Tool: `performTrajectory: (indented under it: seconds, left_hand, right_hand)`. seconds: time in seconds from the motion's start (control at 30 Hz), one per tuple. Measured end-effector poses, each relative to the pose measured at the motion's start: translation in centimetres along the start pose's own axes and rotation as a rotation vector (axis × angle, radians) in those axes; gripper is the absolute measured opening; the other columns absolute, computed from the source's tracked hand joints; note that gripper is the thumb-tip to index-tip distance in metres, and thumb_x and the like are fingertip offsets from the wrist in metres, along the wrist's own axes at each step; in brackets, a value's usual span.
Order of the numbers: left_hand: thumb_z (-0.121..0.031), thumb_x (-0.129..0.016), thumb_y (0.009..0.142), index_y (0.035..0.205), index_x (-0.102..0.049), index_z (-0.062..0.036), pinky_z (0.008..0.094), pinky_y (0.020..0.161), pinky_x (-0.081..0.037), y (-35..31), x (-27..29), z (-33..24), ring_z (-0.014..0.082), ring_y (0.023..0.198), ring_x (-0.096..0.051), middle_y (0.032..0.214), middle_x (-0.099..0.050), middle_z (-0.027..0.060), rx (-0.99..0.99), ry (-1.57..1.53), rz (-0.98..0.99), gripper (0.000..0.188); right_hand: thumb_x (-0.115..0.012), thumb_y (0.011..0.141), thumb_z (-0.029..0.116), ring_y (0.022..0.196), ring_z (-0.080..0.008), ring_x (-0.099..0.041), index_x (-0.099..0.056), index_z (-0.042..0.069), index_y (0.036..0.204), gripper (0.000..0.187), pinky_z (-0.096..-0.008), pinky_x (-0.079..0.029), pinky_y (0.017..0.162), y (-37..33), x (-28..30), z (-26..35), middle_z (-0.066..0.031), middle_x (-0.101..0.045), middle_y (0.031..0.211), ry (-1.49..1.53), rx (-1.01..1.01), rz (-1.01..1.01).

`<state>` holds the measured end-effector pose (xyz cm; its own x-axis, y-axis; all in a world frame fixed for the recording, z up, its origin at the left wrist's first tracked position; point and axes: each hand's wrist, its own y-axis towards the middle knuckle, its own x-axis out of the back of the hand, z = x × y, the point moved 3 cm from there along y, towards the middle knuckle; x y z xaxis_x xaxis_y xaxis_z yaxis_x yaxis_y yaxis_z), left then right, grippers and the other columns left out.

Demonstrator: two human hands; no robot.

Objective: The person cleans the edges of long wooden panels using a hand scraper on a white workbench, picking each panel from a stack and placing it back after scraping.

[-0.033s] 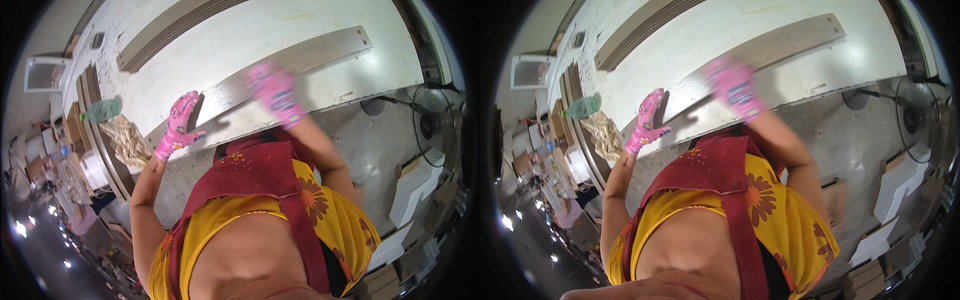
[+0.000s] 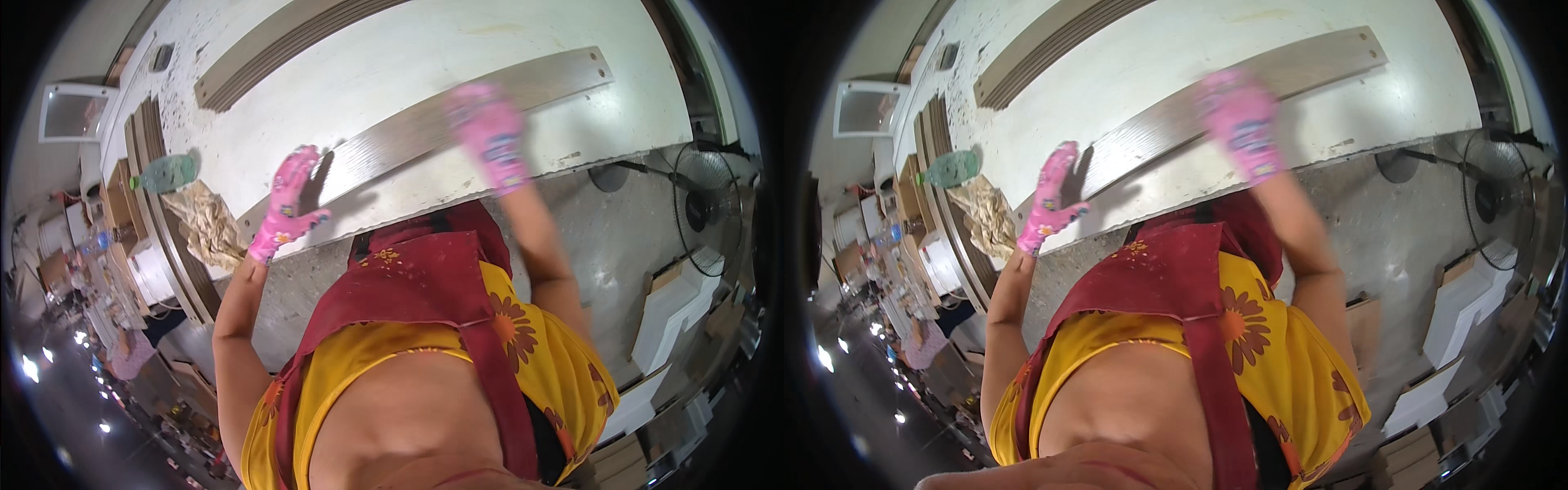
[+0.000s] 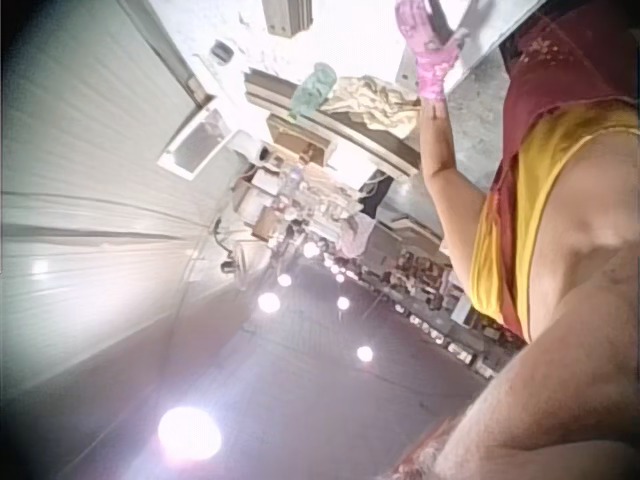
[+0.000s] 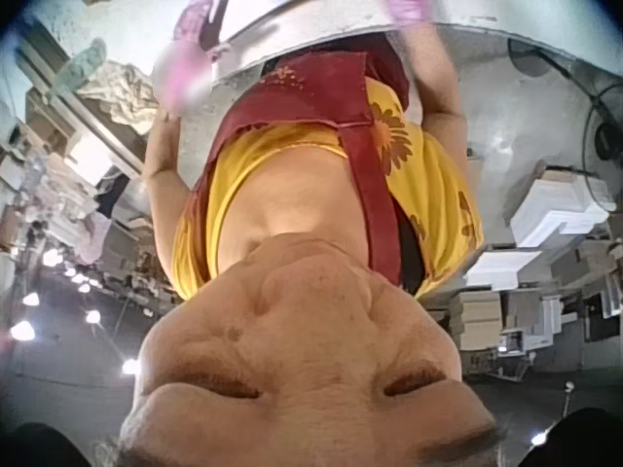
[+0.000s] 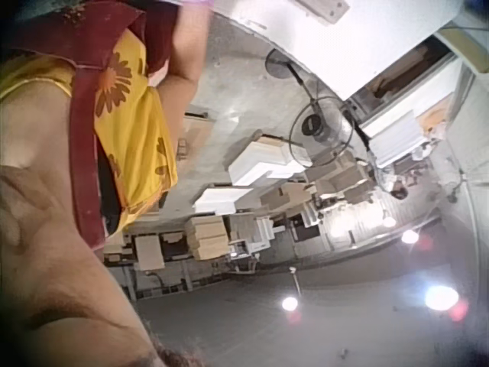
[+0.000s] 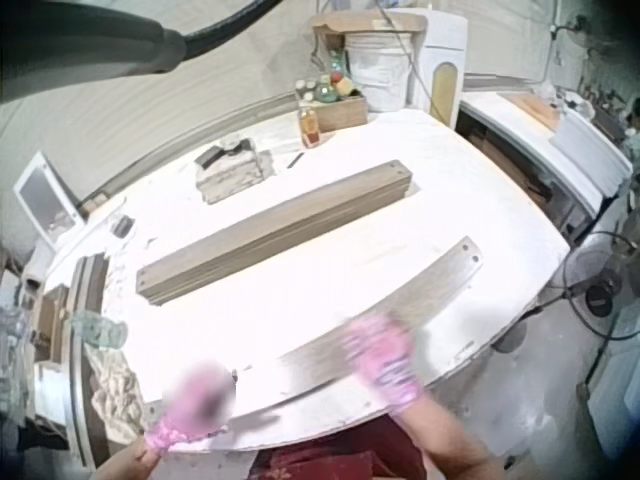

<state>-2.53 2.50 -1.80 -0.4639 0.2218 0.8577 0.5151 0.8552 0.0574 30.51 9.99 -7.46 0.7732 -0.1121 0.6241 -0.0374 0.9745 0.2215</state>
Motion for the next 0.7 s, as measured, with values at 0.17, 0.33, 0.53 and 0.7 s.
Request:
performTrajectory:
  seconds: [0.17, 0.33, 0.53, 0.7]
  left_hand:
    - [-0.033, -0.061, 0.085, 0.132, -0.045, -0.0077, 0.0378, 0.102, -0.037, -13.0, 4.4, 6.9, 0.0243, 0.119, -0.047, 0.129, -0.051, 0.0109, 0.585, -0.449, -0.735, 0.056]
    - [-0.009, -0.059, 0.088, 0.118, -0.056, 0.0043, 0.0221, 0.076, -0.046, -20.1, 0.9, 10.6, 0.0112, 0.082, -0.058, 0.090, -0.062, 0.0056, 0.929, -0.879, -0.667, 0.033]
    - [-0.011, -0.056, 0.090, 0.121, -0.054, 0.0033, 0.0295, 0.087, -0.047, -20.7, 1.0, 14.2, 0.0180, 0.100, -0.059, 0.117, -0.059, 0.0116, 0.780, -0.891, -0.451, 0.034]
    - [-0.012, -0.055, 0.089, 0.122, -0.052, 0.0037, 0.0355, 0.093, -0.046, -21.5, 1.6, 12.9, 0.0222, 0.104, -0.058, 0.122, -0.056, 0.0142, 0.718, -1.182, -0.453, 0.037]
  right_hand:
    - [-0.055, 0.086, 0.034, 0.075, -0.0213, -0.061, -0.068, 0.009, 0.093, 0.029, -0.0320, -0.049, 0.066, 1.9, 12.6, -8.3, -0.0114, -0.064, 0.090, -0.444, -0.514, -0.407]
    - [-0.052, 0.085, 0.027, 0.076, -0.0214, -0.060, -0.061, 0.012, 0.091, 0.019, -0.0340, -0.050, 0.062, -2.3, -6.5, 3.3, -0.0082, -0.060, 0.087, -0.401, 0.341, -0.148]
    - [-0.049, 0.085, 0.019, 0.072, -0.0186, -0.060, -0.058, 0.005, 0.082, 0.016, -0.0360, -0.051, 0.063, -11.8, -25.0, 22.3, -0.0070, -0.059, 0.075, 0.211, 0.428, 0.437]
    - [-0.053, 0.084, 0.018, 0.068, -0.0190, -0.058, -0.061, 0.007, 0.087, 0.014, -0.0335, -0.049, 0.059, -6.4, -15.9, 12.2, -0.0066, -0.059, 0.076, -0.148, 0.102, 0.127]
